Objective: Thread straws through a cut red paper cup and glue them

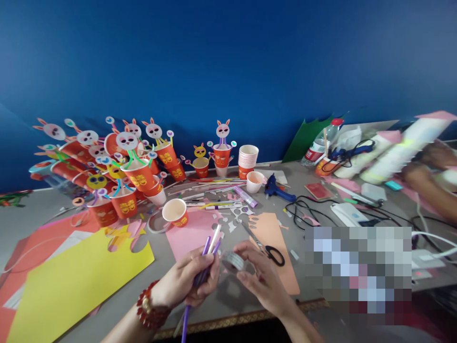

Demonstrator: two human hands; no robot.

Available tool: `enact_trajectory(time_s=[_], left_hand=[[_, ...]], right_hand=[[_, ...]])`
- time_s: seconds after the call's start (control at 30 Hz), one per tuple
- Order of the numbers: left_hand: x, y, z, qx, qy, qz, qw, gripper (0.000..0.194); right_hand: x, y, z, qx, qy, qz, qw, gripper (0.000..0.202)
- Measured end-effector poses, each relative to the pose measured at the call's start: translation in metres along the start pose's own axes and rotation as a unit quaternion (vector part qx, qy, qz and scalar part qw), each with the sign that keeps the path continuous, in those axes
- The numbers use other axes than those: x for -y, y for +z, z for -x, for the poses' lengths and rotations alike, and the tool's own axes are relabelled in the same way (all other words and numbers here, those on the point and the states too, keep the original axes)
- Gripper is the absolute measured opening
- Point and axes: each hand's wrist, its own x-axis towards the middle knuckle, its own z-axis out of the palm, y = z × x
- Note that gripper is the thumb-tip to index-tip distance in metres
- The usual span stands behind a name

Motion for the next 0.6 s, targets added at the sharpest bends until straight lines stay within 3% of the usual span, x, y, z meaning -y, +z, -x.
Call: enact_trajectory(time_s=[0.37,0.6], left_hand=[[0.0079,-0.0036,-0.0027,0.013,0.006,-0.03,0.999,0.036],[0.0011,-0.0088,-0.0038,0.016,-0.003,-0.025,1.0,0.033]], right_hand=[[0.008,0.0027,-0.0072,-0.039,0.01,0.059,0.997,0.019],[0.0105,-0.0055,-0.0028,0.028,0.024,0.033,0.999,0.028]])
